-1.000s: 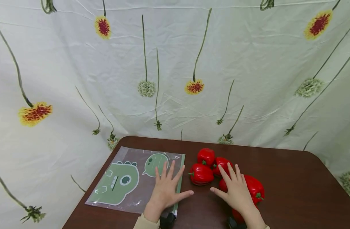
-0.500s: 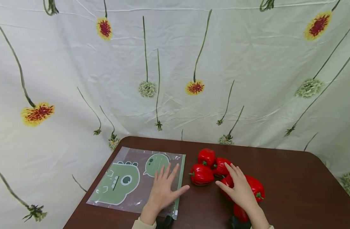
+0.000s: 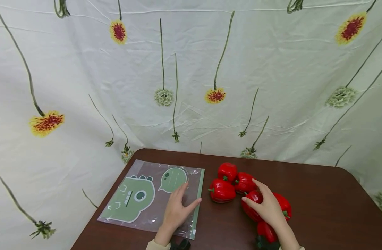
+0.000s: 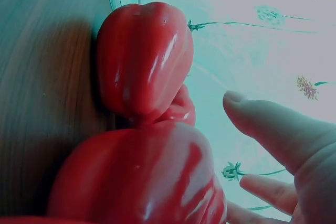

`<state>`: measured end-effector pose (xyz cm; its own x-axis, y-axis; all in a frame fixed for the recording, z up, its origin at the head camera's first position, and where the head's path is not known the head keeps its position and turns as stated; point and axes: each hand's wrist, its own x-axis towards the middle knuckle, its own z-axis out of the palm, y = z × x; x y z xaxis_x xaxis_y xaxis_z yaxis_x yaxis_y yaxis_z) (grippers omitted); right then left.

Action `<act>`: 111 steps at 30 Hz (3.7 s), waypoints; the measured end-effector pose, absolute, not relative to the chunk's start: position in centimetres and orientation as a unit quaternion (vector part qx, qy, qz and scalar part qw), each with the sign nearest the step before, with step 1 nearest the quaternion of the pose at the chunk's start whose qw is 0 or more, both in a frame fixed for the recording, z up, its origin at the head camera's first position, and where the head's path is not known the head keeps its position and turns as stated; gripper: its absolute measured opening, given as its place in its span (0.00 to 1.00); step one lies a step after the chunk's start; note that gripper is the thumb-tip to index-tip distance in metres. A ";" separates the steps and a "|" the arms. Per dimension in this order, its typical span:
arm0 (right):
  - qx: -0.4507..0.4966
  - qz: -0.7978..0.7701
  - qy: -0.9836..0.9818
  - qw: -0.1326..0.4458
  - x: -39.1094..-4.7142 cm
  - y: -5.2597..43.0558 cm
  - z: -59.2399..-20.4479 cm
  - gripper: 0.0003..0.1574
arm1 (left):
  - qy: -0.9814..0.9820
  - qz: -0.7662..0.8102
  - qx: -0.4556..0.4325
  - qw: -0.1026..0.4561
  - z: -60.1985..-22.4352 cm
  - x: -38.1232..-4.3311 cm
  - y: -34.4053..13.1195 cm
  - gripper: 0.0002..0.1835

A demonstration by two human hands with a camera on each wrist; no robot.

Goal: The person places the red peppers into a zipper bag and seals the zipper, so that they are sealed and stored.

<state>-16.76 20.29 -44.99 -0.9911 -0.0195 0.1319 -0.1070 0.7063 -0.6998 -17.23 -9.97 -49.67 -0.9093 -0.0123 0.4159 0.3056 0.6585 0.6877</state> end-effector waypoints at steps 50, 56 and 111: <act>0.007 0.456 -0.888 -0.054 -17.5 22.7 -45.2 0.45 | -0.861 -0.450 -0.065 0.226 -52.2 -17.7 -9.1 0.05; 0.004 0.464 -0.884 -0.050 -17.7 22.9 -45.4 0.46 | -0.833 -0.495 -0.026 0.244 -51.8 -17.7 -8.9 0.05; 0.038 0.655 -0.754 0.003 -16.1 16.0 -41.2 0.38 | -0.726 -0.521 -0.089 0.440 -43.8 -15.6 -8.1 0.07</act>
